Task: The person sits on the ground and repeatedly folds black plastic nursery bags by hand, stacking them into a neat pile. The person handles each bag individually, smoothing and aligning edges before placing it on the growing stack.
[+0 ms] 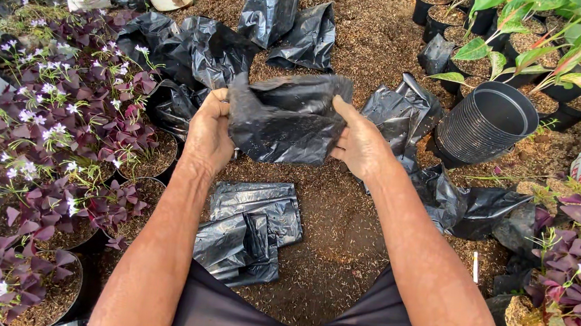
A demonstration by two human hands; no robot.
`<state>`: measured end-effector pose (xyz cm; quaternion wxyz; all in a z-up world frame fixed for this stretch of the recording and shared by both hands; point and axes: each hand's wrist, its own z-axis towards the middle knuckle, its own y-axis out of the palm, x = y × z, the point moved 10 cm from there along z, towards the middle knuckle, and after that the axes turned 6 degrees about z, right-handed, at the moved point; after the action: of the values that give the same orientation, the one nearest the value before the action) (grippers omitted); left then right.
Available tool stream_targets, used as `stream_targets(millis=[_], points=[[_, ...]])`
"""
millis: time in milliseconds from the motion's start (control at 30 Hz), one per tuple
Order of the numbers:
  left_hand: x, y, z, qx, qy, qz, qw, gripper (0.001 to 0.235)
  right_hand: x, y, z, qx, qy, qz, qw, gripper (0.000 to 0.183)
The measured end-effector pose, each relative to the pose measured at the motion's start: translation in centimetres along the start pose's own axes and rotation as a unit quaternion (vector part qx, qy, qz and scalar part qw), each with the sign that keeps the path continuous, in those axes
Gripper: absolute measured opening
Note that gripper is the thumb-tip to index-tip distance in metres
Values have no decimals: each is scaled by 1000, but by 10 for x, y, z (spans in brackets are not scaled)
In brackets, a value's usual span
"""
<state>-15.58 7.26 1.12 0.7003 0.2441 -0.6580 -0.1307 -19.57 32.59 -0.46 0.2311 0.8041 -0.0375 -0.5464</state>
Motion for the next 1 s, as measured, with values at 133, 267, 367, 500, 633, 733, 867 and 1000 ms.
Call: stream_targets(millis=[133,267,367,500,633,733,867,1000], points=[[-3,-11,2,50,-41,68,996,47,-19,3,1,10,-126,1,992,55],[-5,-18,-10,89,-94,123,984,106,-17,-9,0,112,-143,-128,975,48],[-6,-5,-13,37,-112,195,974,123,-19,-10,5,111,-154,-103,976,44],[-25,0,-18,-21,-142,281,949,114,-27,-7,8,91,-243,-64,964,48],[-51,-7,-8,-7,-143,332,932,81,-28,5,8,57,-279,-57,957,48],[-64,-31,-1,101,-140,370,913,57,-30,24,-2,-5,-299,-61,952,46],[-64,-49,12,140,-81,408,898,45,-35,48,-13,-79,-318,-39,944,48],[-77,-58,22,134,-42,361,922,21,-35,53,-16,-95,-309,-84,942,41]])
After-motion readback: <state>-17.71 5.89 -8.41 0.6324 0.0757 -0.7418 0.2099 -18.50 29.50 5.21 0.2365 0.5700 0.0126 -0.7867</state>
